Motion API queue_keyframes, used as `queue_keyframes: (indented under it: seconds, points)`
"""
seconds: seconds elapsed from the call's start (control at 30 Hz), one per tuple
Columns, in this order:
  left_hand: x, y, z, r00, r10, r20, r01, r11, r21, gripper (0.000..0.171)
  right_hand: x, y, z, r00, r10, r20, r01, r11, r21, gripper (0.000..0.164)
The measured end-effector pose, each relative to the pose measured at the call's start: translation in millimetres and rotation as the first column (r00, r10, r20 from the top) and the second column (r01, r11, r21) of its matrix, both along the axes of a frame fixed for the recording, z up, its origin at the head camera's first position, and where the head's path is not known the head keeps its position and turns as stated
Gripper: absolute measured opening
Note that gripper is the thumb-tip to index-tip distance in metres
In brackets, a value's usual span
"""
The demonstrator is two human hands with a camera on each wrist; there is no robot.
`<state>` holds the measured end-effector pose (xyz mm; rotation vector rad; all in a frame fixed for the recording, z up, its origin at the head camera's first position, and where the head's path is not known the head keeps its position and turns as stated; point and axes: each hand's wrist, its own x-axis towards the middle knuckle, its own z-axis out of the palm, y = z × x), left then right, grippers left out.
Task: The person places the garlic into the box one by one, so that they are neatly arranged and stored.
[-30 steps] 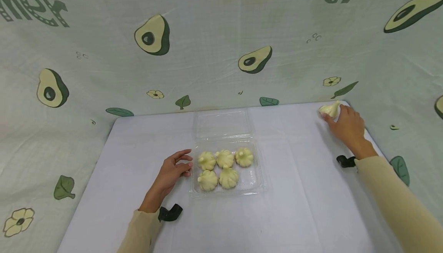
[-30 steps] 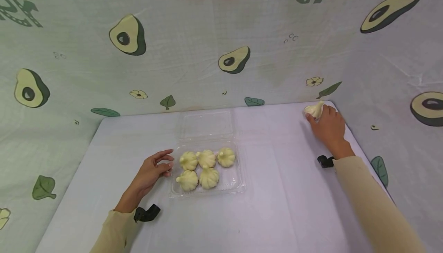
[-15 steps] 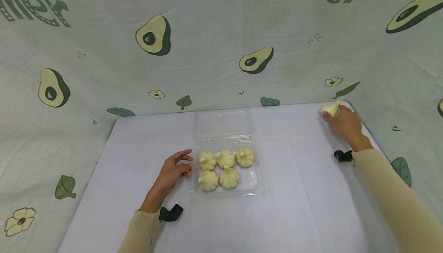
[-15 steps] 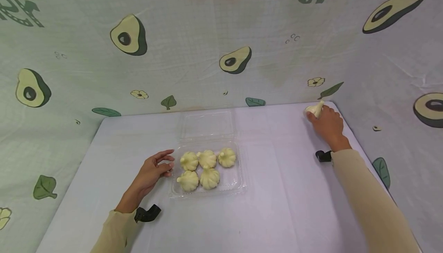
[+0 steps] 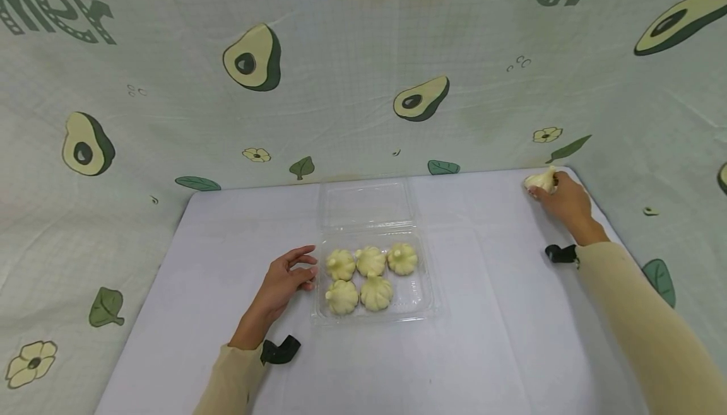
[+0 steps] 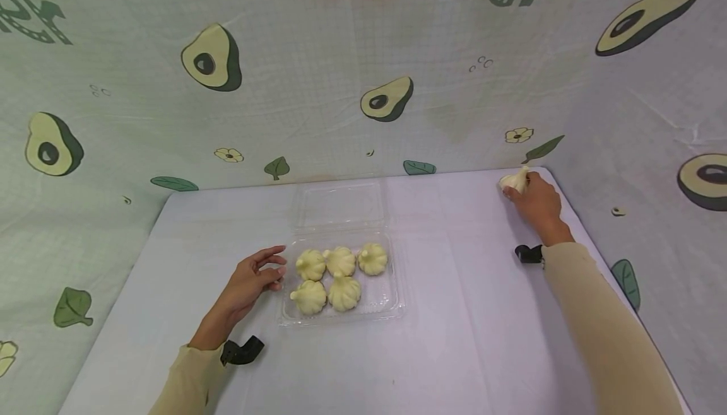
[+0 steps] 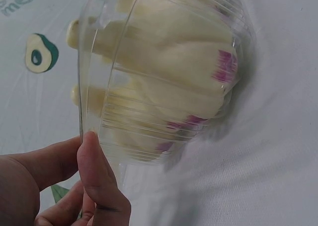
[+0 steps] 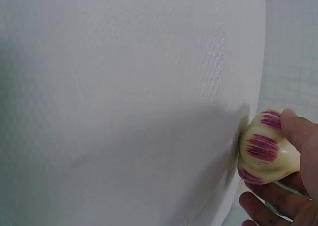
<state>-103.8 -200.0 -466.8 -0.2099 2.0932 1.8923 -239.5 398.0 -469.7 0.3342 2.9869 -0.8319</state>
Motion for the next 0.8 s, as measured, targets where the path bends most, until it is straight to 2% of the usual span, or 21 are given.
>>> queue_keyframes:
  seconds: [0.2,0.37,0.6,0.8]
  points:
    - [0.3,-0.2,-1.6,1.0,-0.001,-0.003,0.001,1.0,0.001,0.054,4.9,-7.8,-0.1,0.999,0.016,-0.047,-0.016,1.0,0.012,0.076]
    - [0.3,-0.6,-2.5,1.0,0.004,-0.002,-0.004,1.0,0.0,0.054,11.9,-20.2,2.7,0.991,0.07,-0.113,-0.065,0.997,0.049,0.073]
    - [-0.1,-0.3,-1.0,1.0,0.0,-0.003,0.0,1.0,-0.003,0.055,25.0,-50.0,14.1,0.958,0.188,-0.216,-0.169,0.98,0.103,0.068]
    - [0.1,0.5,1.2,1.0,-0.007,-0.002,0.007,1.0,-0.007,0.055,43.1,-86.0,29.0,0.933,0.27,-0.24,-0.239,0.959,0.149,0.068]
